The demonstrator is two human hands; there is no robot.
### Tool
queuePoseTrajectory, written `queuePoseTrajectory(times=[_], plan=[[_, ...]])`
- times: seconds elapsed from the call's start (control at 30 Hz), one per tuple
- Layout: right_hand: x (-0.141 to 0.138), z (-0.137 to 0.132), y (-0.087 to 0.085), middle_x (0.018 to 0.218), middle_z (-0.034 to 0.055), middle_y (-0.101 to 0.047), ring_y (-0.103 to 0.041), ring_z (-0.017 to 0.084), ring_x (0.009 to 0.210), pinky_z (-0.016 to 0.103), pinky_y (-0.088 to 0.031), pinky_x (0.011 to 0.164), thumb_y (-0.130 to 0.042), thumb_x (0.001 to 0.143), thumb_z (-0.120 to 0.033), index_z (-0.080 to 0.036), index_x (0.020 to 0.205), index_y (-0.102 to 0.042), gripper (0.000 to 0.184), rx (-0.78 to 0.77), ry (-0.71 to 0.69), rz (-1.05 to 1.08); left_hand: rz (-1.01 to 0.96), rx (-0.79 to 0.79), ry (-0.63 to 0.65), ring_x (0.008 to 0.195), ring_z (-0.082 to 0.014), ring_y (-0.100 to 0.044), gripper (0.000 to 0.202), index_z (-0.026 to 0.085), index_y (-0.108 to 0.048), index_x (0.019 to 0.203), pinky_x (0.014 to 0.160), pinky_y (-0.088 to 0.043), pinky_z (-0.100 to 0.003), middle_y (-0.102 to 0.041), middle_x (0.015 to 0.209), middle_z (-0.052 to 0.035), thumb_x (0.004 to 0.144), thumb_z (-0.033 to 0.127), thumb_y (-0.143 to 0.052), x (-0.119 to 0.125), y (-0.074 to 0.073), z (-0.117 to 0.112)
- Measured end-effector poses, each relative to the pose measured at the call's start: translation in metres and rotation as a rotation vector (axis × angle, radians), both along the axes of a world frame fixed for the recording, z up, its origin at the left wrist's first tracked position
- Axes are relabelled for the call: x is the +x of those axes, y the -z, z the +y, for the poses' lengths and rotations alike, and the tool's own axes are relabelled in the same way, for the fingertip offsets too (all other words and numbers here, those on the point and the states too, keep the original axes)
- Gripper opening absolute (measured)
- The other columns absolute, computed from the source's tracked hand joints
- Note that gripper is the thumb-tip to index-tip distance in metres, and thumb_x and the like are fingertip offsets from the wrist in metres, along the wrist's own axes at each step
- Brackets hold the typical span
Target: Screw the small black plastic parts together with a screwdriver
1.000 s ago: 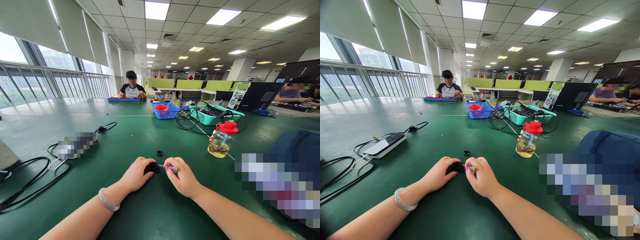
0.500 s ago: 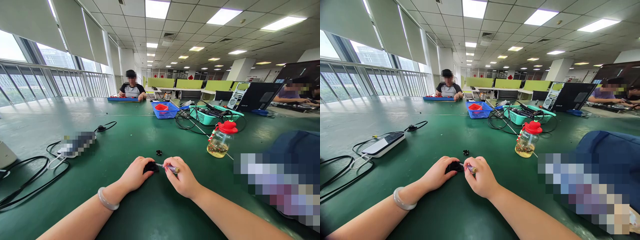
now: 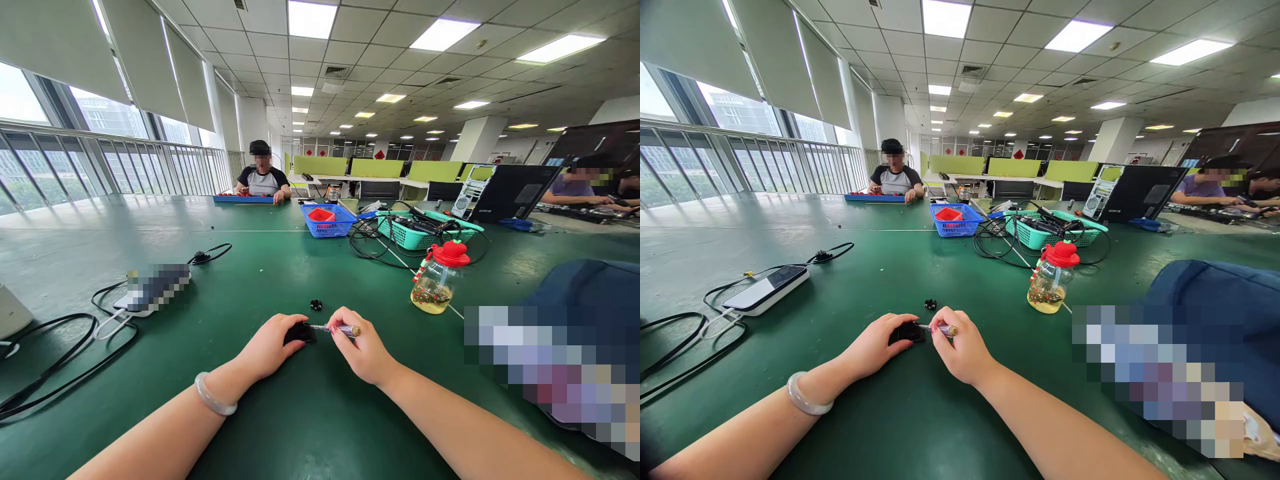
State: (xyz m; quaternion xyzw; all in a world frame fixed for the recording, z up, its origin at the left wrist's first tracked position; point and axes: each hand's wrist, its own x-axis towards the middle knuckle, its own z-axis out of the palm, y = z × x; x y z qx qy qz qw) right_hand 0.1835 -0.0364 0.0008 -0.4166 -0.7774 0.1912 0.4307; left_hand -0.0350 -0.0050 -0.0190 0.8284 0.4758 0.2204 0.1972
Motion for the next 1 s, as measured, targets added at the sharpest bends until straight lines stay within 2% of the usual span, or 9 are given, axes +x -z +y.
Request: queuePoseTrajectory(times=[0.1,0.3,0.43,0.5,0.6,0.7,0.8,0.9,1.0], plan=[[0.0,0.002,-0.001,0.064,-0.0028,-0.055,-0.049,0.014,0.06,0.025,-0.039,0.057,-0.044,0.087,-0.026,-0.022,0.078,-0.052,0.012,-0.069,-0.023,0.063,0.006,-0.001,-0.006,0.104,-0.0236,-0.061,0.041,0.026,-0.058,0.124,0.096,-0.049,-0.04,-0.068,0.113,-0.0066,0.084,0.03,-0.059,0.0,-0.002,0.0],[0.002,0.003,0.001,0.063,-0.0037,-0.051,-0.05,0.013,0.058,0.025,-0.04,0.057,-0.042,0.089,-0.027,-0.022,0.079,-0.051,0.014,-0.145,-0.068,0.146,-0.028,0.072,0.013,0.108,-0.0229,-0.06,0.035,0.026,-0.059,0.123,0.099,-0.048,-0.041,-0.067,0.117,-0.0058,0.089,0.034,-0.051,0.001,-0.006,-0.003],[0.01,0.005,0.01,0.066,-0.0016,-0.053,-0.05,0.013,0.058,0.026,-0.041,0.057,-0.045,0.09,-0.03,-0.021,0.079,-0.055,0.017,-0.013,-0.053,0.225,-0.05,0.13,0.013,0.119,-0.0229,-0.054,0.036,0.026,-0.055,0.126,0.107,-0.042,-0.043,-0.063,0.126,-0.0062,0.092,0.031,-0.046,0.001,-0.009,-0.005],[0.015,0.011,0.015,0.064,-0.0019,-0.051,-0.048,0.013,0.055,0.026,-0.04,0.055,-0.044,0.091,-0.032,-0.021,0.078,-0.055,0.02,0.061,0.007,0.323,-0.064,0.134,-0.044,0.123,-0.0223,-0.051,0.037,0.024,-0.053,0.128,0.109,-0.04,-0.042,-0.06,0.13,-0.0065,0.093,0.027,-0.042,0.0,-0.009,-0.004],[0.022,0.024,0.02,0.059,-0.0033,-0.047,-0.045,0.012,0.052,0.026,-0.038,0.053,-0.043,0.092,-0.035,-0.021,0.077,-0.053,0.024,0.017,0.096,0.373,-0.066,0.132,-0.183,0.124,-0.0228,-0.05,0.04,0.024,-0.051,0.13,0.108,-0.041,-0.043,-0.058,0.131,-0.007,0.093,0.023,-0.037,-0.005,-0.006,0.001],[0.026,0.036,0.022,0.062,-0.003,-0.049,-0.044,0.012,0.051,0.025,-0.035,0.05,-0.044,0.091,-0.037,-0.021,0.082,-0.054,0.021,-0.079,0.198,0.386,0.022,0.133,-0.282,0.117,-0.0243,-0.054,0.044,0.026,-0.051,0.133,0.103,-0.045,-0.043,-0.057,0.127,-0.0086,0.093,0.02,-0.035,-0.01,0.0,0.004],[0.026,0.041,0.022,0.065,-0.0021,-0.052,-0.045,0.012,0.052,0.024,-0.034,0.048,-0.045,0.089,-0.038,-0.021,0.084,-0.054,0.02,-0.156,0.255,0.376,0.185,0.151,-0.309,0.11,-0.0258,-0.056,0.046,0.028,-0.054,0.133,0.098,-0.046,-0.044,-0.055,0.128,-0.01,0.091,0.018,-0.036,-0.01,0.001,0.001],[0.024,0.04,0.02,0.067,-0.0012,-0.054,-0.047,0.012,0.053,0.025,-0.035,0.05,-0.045,0.089,-0.04,-0.021,0.084,-0.055,0.022,-0.192,0.243,0.326,0.304,0.177,-0.311,0.11,-0.0276,-0.056,0.041,0.029,-0.064,0.122,0.097,-0.046,-0.047,-0.056,0.129,-0.0096,0.091,0.021,-0.037,-0.005,-0.003,-0.007],[0.021,0.037,0.02,0.075,0.0003,-0.058,-0.052,0.014,0.059,0.026,-0.04,0.055,-0.046,0.089,-0.04,-0.022,0.089,-0.056,0.021,-0.196,0.19,0.264,0.327,0.17,-0.326,0.106,-0.0265,-0.059,0.038,0.027,-0.069,0.111,0.096,-0.045,-0.048,-0.06,0.123,-0.0081,0.092,0.025,-0.037,-0.001,-0.008,-0.011]])
